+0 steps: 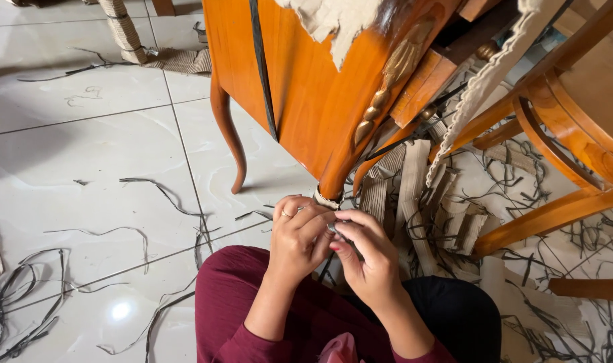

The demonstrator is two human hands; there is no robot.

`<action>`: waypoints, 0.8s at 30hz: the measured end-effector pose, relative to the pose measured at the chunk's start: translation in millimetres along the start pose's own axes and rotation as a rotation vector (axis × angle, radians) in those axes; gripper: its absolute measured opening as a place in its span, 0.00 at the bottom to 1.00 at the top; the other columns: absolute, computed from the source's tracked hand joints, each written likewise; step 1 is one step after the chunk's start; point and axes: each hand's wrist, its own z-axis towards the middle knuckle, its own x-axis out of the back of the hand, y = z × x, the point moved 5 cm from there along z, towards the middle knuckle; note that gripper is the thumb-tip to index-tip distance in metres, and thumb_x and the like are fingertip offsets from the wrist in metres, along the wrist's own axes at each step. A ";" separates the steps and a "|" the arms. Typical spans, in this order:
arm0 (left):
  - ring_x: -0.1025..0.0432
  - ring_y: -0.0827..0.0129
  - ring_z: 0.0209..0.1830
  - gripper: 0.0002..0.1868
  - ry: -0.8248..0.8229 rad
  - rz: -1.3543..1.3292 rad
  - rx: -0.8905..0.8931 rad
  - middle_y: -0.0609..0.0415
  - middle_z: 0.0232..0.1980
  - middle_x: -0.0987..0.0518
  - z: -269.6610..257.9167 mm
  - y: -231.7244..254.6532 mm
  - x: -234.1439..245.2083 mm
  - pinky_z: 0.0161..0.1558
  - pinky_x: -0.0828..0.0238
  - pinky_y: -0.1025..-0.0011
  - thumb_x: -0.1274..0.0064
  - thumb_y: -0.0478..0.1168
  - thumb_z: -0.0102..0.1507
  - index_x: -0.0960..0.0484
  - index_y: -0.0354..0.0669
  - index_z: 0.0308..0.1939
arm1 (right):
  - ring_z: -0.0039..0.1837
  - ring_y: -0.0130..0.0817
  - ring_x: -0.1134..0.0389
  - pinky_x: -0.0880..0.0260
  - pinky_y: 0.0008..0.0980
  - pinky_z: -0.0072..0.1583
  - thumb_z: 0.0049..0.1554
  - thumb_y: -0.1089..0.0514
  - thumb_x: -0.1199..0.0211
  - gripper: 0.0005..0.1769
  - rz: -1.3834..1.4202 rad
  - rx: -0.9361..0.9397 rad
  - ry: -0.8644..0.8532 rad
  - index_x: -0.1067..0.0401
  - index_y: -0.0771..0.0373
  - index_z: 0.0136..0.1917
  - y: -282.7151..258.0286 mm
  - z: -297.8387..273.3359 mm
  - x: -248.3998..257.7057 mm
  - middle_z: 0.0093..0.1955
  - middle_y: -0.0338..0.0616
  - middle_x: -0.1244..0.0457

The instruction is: Wrapping wooden furniture legs with protective cardboard strips and securing them with thin ties.

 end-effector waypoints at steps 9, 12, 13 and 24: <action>0.29 0.60 0.43 0.12 0.080 -0.106 0.007 0.58 0.35 0.19 -6.0 -17.8 -6.8 0.69 0.41 0.52 0.54 0.40 0.70 0.15 0.47 0.36 | 0.48 0.44 0.24 0.23 0.38 0.50 0.56 0.60 0.30 0.09 -0.110 0.221 0.187 0.20 0.65 0.49 26.3 -7.6 -3.2 0.50 0.47 0.29; 0.28 0.60 0.44 0.12 0.101 -0.112 -0.008 0.58 0.35 0.18 -7.8 -18.0 -6.2 0.69 0.42 0.50 0.52 0.39 0.69 0.15 0.47 0.35 | 0.44 0.40 0.26 0.24 0.34 0.48 0.57 0.65 0.31 0.00 -0.163 0.291 0.219 0.21 0.63 0.44 36.8 -10.6 -6.3 0.46 0.45 0.29; 0.28 0.60 0.44 0.12 0.104 -0.111 -0.008 0.58 0.35 0.18 -8.6 -17.9 -7.7 0.69 0.42 0.50 0.52 0.39 0.69 0.15 0.47 0.35 | 0.44 0.40 0.26 0.24 0.34 0.48 0.57 0.65 0.31 0.00 -0.163 0.294 0.218 0.21 0.63 0.44 37.6 -7.0 -5.3 0.46 0.45 0.29; 0.24 0.59 0.43 0.14 0.167 -0.194 0.048 0.57 0.35 0.16 -8.7 -18.5 1.1 0.69 0.44 0.45 0.43 0.36 0.63 0.30 0.40 0.48 | 0.35 0.37 0.38 0.30 0.35 0.40 0.61 0.70 0.41 0.12 -0.378 0.571 0.212 0.18 0.60 0.46 23.9 6.0 -8.1 0.42 0.46 0.35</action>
